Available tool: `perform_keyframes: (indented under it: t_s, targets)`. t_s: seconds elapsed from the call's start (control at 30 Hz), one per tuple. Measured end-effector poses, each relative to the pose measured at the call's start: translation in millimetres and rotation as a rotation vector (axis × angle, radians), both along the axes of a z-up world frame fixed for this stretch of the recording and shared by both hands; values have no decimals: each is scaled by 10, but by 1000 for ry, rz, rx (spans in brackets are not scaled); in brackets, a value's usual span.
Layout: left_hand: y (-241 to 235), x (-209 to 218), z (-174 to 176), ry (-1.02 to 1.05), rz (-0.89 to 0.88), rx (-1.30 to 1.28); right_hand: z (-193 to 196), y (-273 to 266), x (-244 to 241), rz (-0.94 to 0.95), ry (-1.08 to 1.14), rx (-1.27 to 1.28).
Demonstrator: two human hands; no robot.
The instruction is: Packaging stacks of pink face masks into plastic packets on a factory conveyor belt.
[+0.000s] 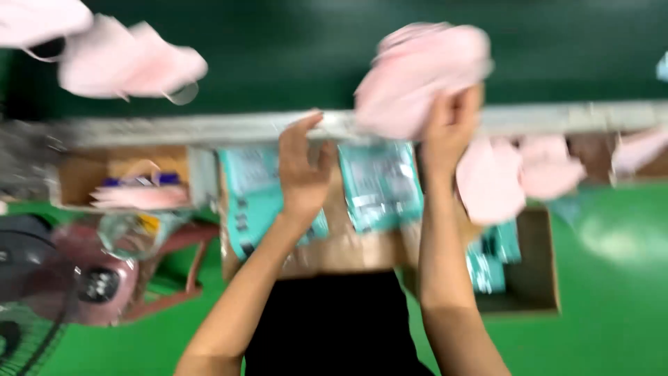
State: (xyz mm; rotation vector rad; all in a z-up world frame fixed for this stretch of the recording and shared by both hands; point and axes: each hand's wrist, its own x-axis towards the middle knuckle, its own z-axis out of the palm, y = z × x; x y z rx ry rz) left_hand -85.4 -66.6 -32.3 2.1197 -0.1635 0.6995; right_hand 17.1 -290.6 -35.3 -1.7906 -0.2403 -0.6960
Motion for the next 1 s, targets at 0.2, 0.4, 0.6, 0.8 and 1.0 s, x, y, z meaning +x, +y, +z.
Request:
perform_keyframes:
  t_s: [0.2,0.4,0.6,0.8,1.0]
  targets:
    - [-771,-469,-827,-15,-348,312,-452,-1055,-1014,-138,249,782]
    - [-951,-486,-1318,10,-450,645,-1226,-1233,-1959,-89,622,811]
    - [-1001,-379,-1081,67,-491,624,-1229,-794,-1881,-4,803,643]
    - [-893,-443,-543,-3,-391,386,-918,-776,-1800,115,882,533]
    - [-835,-565,-4,-184,-269,293,-504,-565,-1827,-87,558,-124]
